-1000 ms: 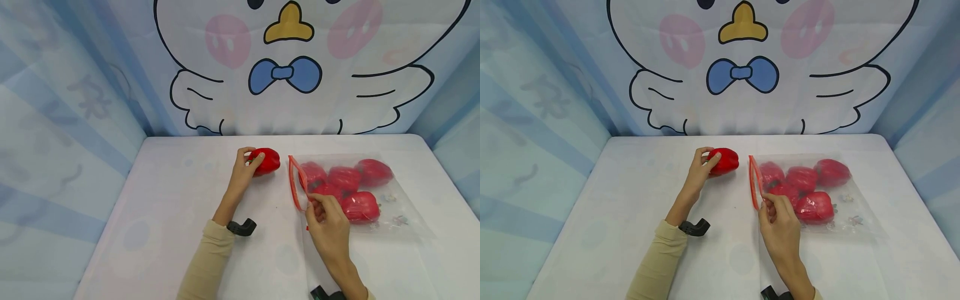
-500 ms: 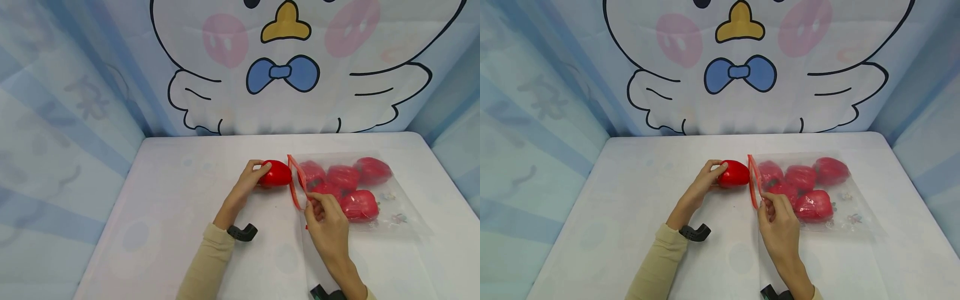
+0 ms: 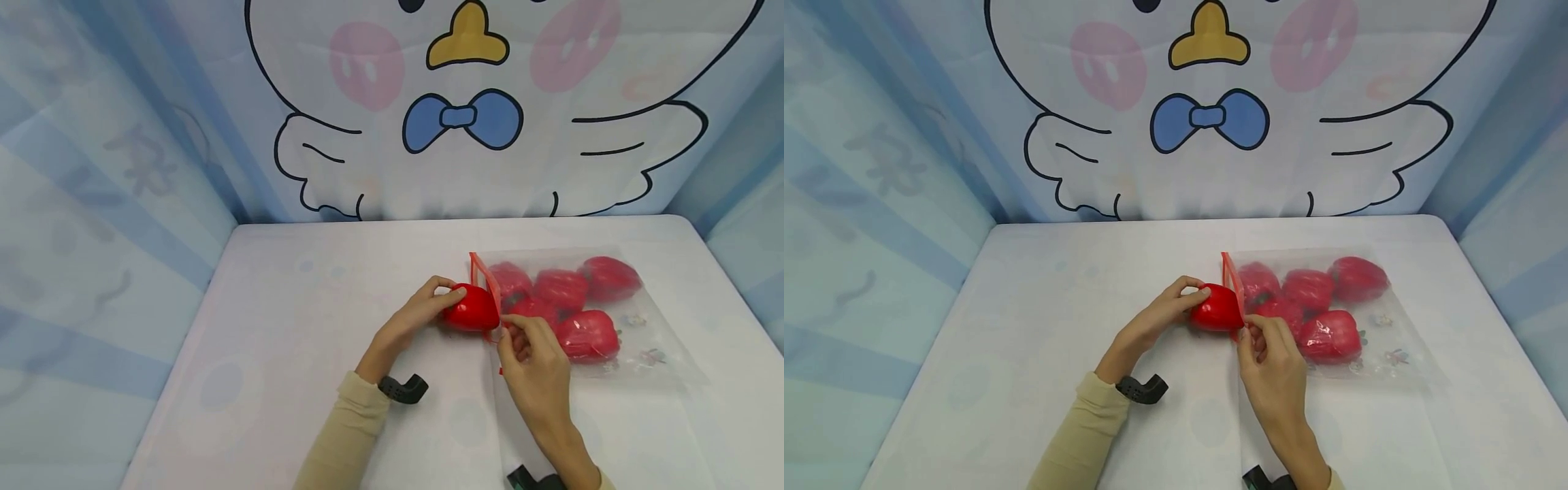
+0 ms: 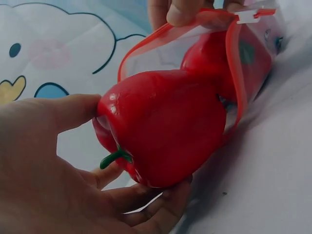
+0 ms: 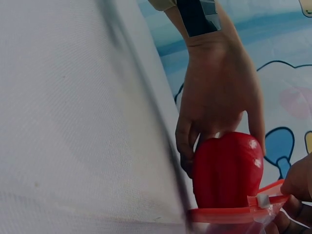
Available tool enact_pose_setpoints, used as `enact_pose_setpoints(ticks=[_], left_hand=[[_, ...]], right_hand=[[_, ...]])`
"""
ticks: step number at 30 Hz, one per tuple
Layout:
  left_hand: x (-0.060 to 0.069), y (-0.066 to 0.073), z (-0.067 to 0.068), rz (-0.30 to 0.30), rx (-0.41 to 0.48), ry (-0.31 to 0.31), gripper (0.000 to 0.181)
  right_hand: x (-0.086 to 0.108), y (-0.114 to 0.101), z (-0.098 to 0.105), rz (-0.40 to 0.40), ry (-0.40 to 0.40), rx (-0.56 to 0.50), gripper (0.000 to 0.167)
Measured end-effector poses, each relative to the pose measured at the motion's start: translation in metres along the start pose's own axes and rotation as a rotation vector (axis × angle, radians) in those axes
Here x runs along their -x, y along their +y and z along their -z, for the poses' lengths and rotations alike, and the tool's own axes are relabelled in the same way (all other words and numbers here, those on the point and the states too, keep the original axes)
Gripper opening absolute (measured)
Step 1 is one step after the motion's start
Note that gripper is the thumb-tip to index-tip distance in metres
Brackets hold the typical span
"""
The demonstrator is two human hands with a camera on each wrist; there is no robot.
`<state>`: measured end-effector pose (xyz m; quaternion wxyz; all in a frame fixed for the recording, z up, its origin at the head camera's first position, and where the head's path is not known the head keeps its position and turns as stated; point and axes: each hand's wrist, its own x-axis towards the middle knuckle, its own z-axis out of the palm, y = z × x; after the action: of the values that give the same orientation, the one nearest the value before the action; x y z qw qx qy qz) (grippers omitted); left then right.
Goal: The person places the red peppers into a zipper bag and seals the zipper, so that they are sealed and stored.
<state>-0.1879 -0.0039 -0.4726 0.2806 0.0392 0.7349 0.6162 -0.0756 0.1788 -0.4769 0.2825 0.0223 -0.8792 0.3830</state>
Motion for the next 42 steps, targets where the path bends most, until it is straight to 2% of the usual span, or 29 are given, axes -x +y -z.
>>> enact_pose_setpoints(ticks=[6, 13, 19, 27, 32, 36, 42], left_hand=[[0.000, -0.001, -0.007, -0.059, -0.028, 0.001, 0.046], [0.000, -0.001, -0.017, -0.087, -0.088, -0.018, 0.046], [0.001, -0.001, -0.031, -0.084, -0.028, -0.035, 0.044], [0.001, -0.002, -0.043, -0.105, 0.018, 0.004, 0.041], [0.002, -0.003, -0.048, -0.150, -0.064, 0.033, 0.041], [0.004, -0.003, -0.052, -0.181, -0.157, 0.085, 0.039], [0.009, 0.000, -0.052, -0.176, -0.220, 0.146, 0.039]], right_hand=[[0.000, 0.000, 0.000, 0.002, 0.000, 0.008, 0.029], [0.000, 0.001, 0.000, 0.034, 0.017, -0.011, 0.027], [0.000, -0.001, 0.001, 0.045, 0.029, -0.011, 0.026], [0.000, -0.003, 0.001, 0.036, 0.032, 0.007, 0.030], [0.000, -0.002, 0.001, 0.053, 0.041, 0.003, 0.030], [0.001, -0.001, 0.001, 0.067, 0.047, -0.005, 0.030], [0.000, -0.001, 0.000, 0.071, 0.049, -0.011, 0.030]])
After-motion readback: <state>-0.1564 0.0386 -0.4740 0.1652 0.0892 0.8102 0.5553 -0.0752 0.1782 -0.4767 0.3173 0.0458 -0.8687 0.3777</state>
